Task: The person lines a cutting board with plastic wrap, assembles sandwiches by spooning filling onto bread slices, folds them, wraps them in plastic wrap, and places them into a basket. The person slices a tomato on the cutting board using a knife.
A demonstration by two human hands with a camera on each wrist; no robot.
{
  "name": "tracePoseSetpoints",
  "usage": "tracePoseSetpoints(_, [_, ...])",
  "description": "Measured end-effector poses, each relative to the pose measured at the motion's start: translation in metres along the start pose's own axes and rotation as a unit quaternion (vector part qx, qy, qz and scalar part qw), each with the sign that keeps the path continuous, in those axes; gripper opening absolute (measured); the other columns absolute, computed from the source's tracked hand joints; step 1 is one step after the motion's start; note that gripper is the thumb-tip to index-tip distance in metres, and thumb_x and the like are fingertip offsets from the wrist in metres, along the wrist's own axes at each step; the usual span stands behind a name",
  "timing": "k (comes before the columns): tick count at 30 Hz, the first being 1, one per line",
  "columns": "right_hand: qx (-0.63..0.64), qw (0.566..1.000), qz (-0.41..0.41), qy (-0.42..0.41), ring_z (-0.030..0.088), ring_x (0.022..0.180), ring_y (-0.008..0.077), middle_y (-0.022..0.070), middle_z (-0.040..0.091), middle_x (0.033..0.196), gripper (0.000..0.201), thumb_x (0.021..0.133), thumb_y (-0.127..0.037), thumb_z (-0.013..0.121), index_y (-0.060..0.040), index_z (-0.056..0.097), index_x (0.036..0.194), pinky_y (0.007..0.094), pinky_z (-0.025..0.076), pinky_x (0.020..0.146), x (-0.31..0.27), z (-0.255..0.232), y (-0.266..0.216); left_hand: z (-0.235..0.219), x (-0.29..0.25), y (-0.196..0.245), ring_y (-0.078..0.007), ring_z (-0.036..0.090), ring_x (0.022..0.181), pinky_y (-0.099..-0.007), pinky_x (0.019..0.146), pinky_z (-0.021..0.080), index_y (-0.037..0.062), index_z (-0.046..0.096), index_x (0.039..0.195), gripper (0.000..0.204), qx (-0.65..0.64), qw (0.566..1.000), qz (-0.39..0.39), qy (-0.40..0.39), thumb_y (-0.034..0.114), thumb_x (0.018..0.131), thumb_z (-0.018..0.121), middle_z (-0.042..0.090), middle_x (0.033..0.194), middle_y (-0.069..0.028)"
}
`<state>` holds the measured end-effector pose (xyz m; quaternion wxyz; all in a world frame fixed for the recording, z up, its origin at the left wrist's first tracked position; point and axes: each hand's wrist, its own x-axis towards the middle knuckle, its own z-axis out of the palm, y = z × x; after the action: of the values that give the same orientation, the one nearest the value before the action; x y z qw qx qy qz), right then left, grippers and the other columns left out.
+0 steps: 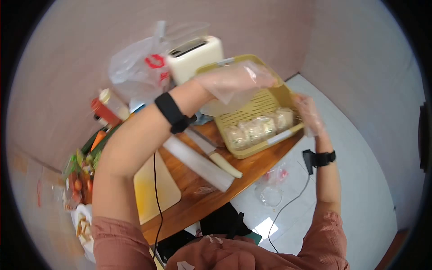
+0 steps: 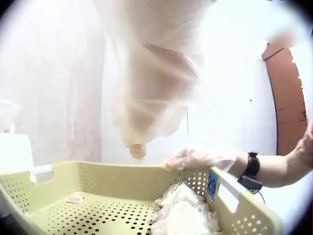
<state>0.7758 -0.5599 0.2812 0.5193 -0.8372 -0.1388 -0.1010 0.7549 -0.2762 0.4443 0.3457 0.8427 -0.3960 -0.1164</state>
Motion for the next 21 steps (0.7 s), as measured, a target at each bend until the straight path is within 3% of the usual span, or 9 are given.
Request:
tracePoseSetpoints(2, [-0.025,0.999,-0.044,0.005,0.059,0.090,0.0174,0.0089,0.071,0.099,0.043,0.107,-0.032,0.049,0.0063,0.067,0.116,0.0373,0.051,0.085,-0.002,-0.001,0.009,-0.023,-0.049,0.003,-0.0281,0.051,0.134,-0.0350,0.111,0.041,0.0001,0.063,0.135,0.058,-0.043,0.997,-0.050,0.032,0.047,0.103,0.053,0.051,0.151,-0.0170])
tracePoseSetpoints(4, [-0.024,0.998,-0.048,-0.029,0.061,0.096,0.0162,0.0074,0.071,0.104,0.043,0.106,-0.031,0.049,0.0056,0.067,0.119,0.0360,0.051,0.087,0.014,-0.011,0.063,-0.043,-0.107,-0.006,-0.0279,0.051,0.134,-0.0350,0.108,0.043,0.0023,0.065,0.130,0.050,-0.065,0.995,0.063,0.051,0.042,0.102,0.055,0.054,0.145,-0.0166])
tracePoseSetpoints(5, [0.019,0.999,0.001,-0.047,0.060,0.098,0.0152,0.0052,0.070,0.107,0.042,0.106,-0.030,0.051,0.0051,0.067,0.121,0.0340,0.050,0.087,-0.002,-0.009,-0.002,-0.046,-0.144,-0.001,-0.0279,0.051,0.134,-0.0350,0.108,0.043,0.0023,0.065,0.130,0.050,-0.061,0.994,0.035,0.080,0.042,0.102,0.055,0.054,0.145,-0.0166])
tracePoseSetpoints(7, [0.089,0.992,0.027,-0.085,0.057,0.099,0.0108,0.0022,0.067,0.112,0.042,0.108,-0.031,0.051,0.0046,0.064,0.127,0.0285,0.048,0.087,0.013,-0.016,0.035,-0.043,-0.214,0.019,-0.0259,0.057,0.127,-0.0357,0.102,0.047,0.0027,0.067,0.123,0.037,0.003,0.980,0.101,0.173,0.031,0.102,0.057,0.060,0.136,-0.0132])
tracePoseSetpoints(8, [0.081,0.992,0.014,-0.094,0.057,0.100,0.0105,0.0023,0.068,0.112,0.042,0.108,-0.030,0.051,0.0050,0.064,0.126,0.0279,0.048,0.088,0.015,-0.014,0.032,-0.042,-0.244,0.026,-0.0259,0.057,0.127,-0.0357,0.102,0.047,0.0027,0.067,0.123,0.037,0.012,0.977,0.078,0.197,0.031,0.102,0.057,0.060,0.136,-0.0132])
tracePoseSetpoints(9, [0.071,0.992,0.001,-0.101,0.057,0.100,0.0103,0.0024,0.068,0.112,0.041,0.108,-0.029,0.050,0.0055,0.064,0.126,0.0274,0.047,0.088,0.015,-0.017,0.022,-0.041,-0.270,0.032,-0.0252,0.059,0.123,-0.0360,0.100,0.049,0.0022,0.068,0.120,0.032,-0.038,0.969,-0.064,0.238,0.026,0.101,0.058,0.063,0.133,-0.0115])
tracePoseSetpoints(11, [0.025,0.990,0.015,-0.138,0.057,0.100,0.0112,0.0029,0.068,0.111,0.041,0.108,-0.028,0.050,0.0068,0.064,0.125,0.0283,0.047,0.089,0.016,-0.022,0.006,-0.022,-0.318,0.043,-0.0216,0.065,0.112,-0.0339,0.095,0.051,0.0022,0.068,0.115,0.025,-0.183,0.884,-0.228,0.365,0.019,0.099,0.061,0.068,0.122,-0.0066])
tracePoseSetpoints(16, [-0.017,0.978,-0.016,-0.207,0.056,0.115,0.0146,0.0100,0.067,0.128,0.051,0.109,-0.031,0.049,0.0076,0.054,0.142,0.0313,0.045,0.102,0.029,-0.033,0.011,0.026,-0.413,0.096,-0.0148,0.063,0.105,-0.0306,0.095,0.049,0.0032,0.066,0.121,0.032,-0.202,0.777,-0.281,0.526,0.026,0.099,0.064,0.068,0.113,-0.0039])
tracePoseSetpoints(21, [-0.051,0.988,0.013,-0.142,0.056,0.122,0.0184,0.0098,0.059,0.141,0.057,0.108,-0.039,0.050,0.0012,0.049,0.149,0.0340,0.045,0.104,0.035,-0.051,0.019,0.073,-0.485,0.105,-0.0149,0.062,0.106,-0.0299,0.099,0.045,0.0008,0.068,0.112,0.030,-0.198,0.692,-0.277,0.637,0.028,0.099,0.063,0.068,0.111,-0.0053])
